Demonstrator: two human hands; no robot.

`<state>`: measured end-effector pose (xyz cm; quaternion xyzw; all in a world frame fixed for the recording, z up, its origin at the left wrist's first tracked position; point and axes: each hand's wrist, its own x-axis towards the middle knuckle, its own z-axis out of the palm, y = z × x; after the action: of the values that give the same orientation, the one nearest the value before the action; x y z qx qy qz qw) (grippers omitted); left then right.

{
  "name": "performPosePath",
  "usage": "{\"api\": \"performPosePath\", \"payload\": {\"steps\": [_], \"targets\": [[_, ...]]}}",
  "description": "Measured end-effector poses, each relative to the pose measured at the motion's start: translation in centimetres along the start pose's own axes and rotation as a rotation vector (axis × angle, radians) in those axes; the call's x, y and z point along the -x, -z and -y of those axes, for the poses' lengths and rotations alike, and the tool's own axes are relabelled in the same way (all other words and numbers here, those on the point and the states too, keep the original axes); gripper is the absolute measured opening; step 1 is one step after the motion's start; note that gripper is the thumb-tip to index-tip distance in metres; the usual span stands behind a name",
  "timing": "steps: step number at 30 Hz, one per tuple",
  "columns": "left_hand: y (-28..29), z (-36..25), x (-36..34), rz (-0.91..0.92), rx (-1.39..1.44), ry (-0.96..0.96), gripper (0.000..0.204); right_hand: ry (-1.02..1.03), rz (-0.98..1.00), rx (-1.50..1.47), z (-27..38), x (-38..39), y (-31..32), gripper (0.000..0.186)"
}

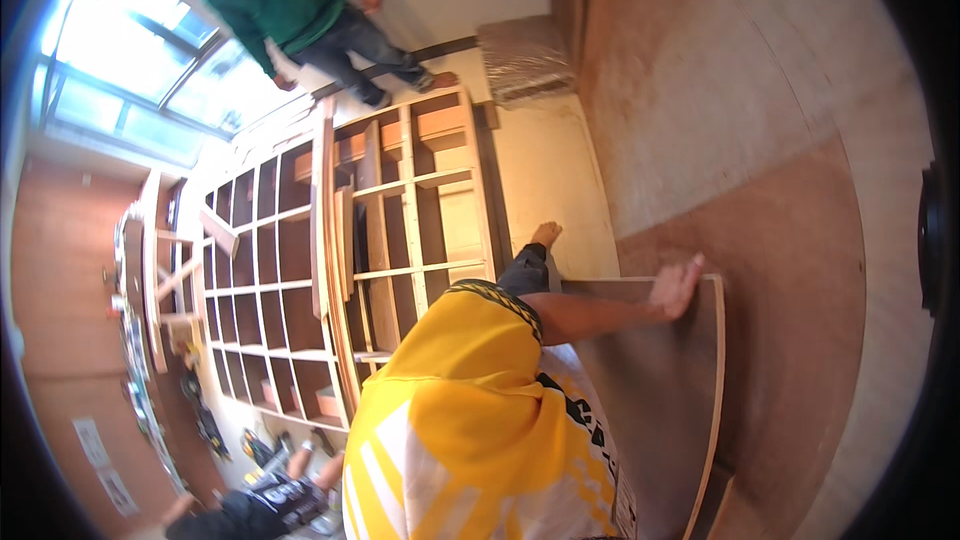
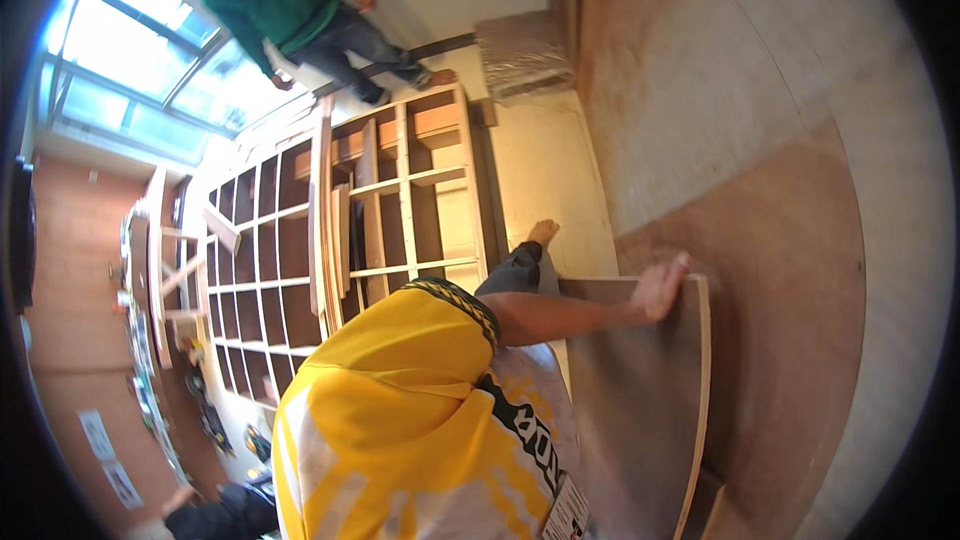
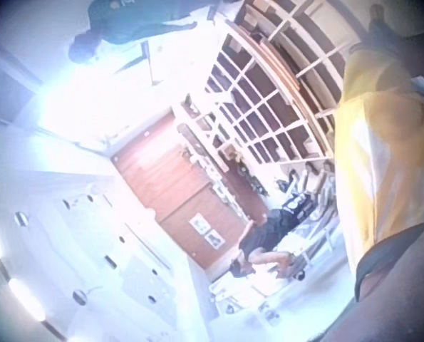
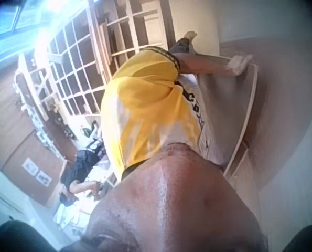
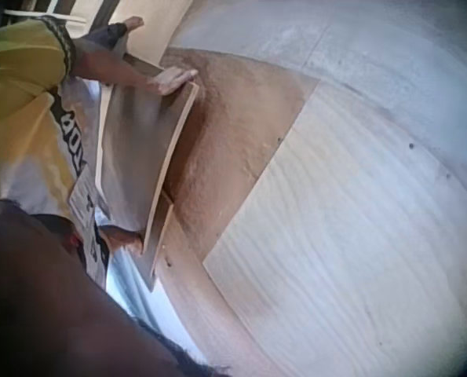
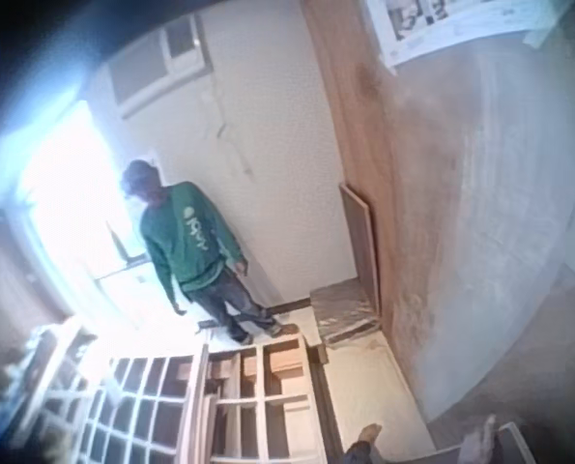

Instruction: The person installs wooden panels onto a large wooden shelving unit by lifting the panels, aligning them with the frame, and pressing them into place by hand.

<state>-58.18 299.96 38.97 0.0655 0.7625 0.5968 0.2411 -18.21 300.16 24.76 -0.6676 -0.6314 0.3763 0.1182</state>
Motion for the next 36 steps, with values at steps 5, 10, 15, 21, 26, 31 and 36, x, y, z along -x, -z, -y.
{"api": "performPosePath", "payload": {"steps": [5, 10, 15, 21, 26, 31, 36], "targets": [[3.5, -5.2, -0.1, 0.256, 0.108, -0.362, 0.070, 0.285, 0.405, 0.012, 12.9, -4.6, -10.6, 0.030], [6.5, -4.8, -2.9, 0.505, -0.214, -0.405, 0.061, 0.437, 0.619, 0.050, 23.8, -5.5, -17.6, 0.028], [16.9, 0.7, -9.4, 0.692, -0.343, -0.388, 0.057, 0.437, 0.710, 0.152, 28.0, -5.0, -22.5, 0.026], [39.9, 17.0, -18.4, 0.248, -0.727, 0.286, 0.065, 0.267, 0.776, 0.293, 26.9, -3.7, -27.1, 0.024], [57.8, 18.4, -14.9, -0.057, -0.843, 0.641, 0.061, 0.270, 0.767, 0.315, 30.7, -5.4, -31.5, 0.022], [60.2, 21.2, -8.6, -0.240, -0.545, 0.629, 0.061, 0.687, 0.641, 0.460, 48.5, -8.3, -39.0, 0.020], [57.0, 26.0, -5.1, -0.437, 0.078, 0.743, 0.062, 0.849, 0.791, 0.340, 62.4, -11.9, -51.0, 0.019]]}}
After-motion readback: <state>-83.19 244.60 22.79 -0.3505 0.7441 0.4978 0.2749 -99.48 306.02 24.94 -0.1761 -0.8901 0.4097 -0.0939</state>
